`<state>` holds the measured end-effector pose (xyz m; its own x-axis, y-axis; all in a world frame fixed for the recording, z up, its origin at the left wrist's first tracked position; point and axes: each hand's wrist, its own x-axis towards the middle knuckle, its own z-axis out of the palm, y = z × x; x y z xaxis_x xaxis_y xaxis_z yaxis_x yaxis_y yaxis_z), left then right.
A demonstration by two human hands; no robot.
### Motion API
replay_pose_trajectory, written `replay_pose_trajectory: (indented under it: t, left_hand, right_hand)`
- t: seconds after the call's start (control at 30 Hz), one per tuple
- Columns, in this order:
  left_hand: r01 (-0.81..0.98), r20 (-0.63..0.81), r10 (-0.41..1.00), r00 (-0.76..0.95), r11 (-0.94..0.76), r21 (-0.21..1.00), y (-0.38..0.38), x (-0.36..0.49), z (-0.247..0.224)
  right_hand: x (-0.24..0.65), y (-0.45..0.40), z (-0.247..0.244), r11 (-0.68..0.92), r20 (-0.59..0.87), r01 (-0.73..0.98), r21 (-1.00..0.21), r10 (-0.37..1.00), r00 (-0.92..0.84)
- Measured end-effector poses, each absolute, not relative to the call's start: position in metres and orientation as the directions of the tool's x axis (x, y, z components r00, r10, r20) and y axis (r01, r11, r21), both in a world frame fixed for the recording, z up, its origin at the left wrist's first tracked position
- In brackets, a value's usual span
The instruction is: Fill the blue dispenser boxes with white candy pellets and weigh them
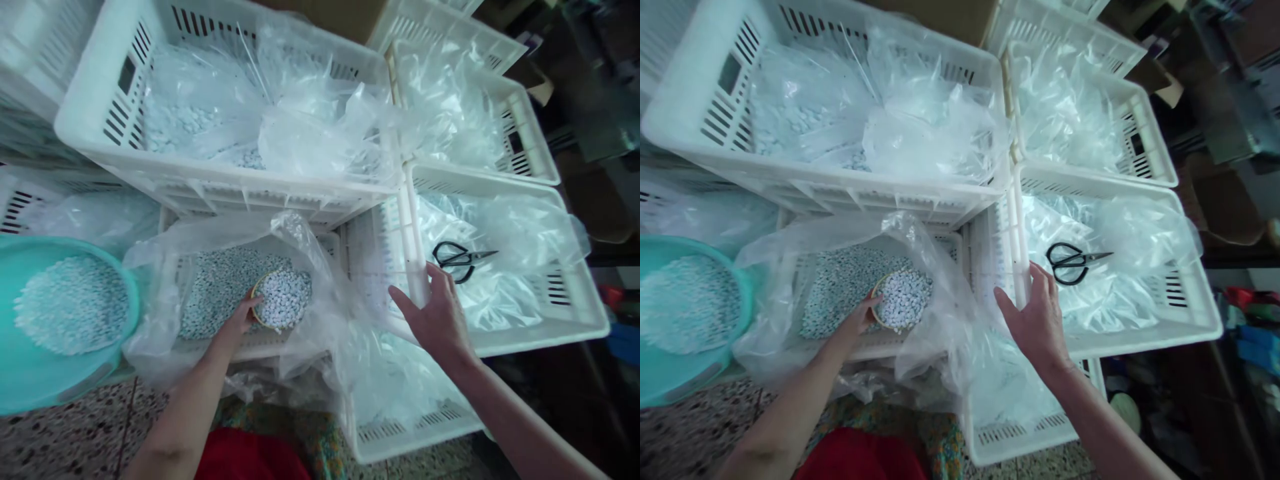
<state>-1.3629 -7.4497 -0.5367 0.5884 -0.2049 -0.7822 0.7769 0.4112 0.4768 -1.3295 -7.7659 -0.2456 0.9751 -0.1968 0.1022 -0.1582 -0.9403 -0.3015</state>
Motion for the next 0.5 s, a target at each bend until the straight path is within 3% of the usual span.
replay_pose_trajectory:
  t: [0.27,0.5]
  left_hand:
    - [0.749,-0.781,-0.154,0.605,0.442,0.493,-7.441,-1.378,-0.509]
    - [0.645,-0.769,-0.071,0.636,0.596,0.478,-7.425,-1.413,-0.435]
  right_hand:
    - [-1.333,-7.767,-0.243,-0.943,0.106,-0.156,-0.293,-0.194,0.975]
    - [-1.341,-7.765,-0.236,-0.951,0.135,-0.125,-0.282,-0.168,0.976]
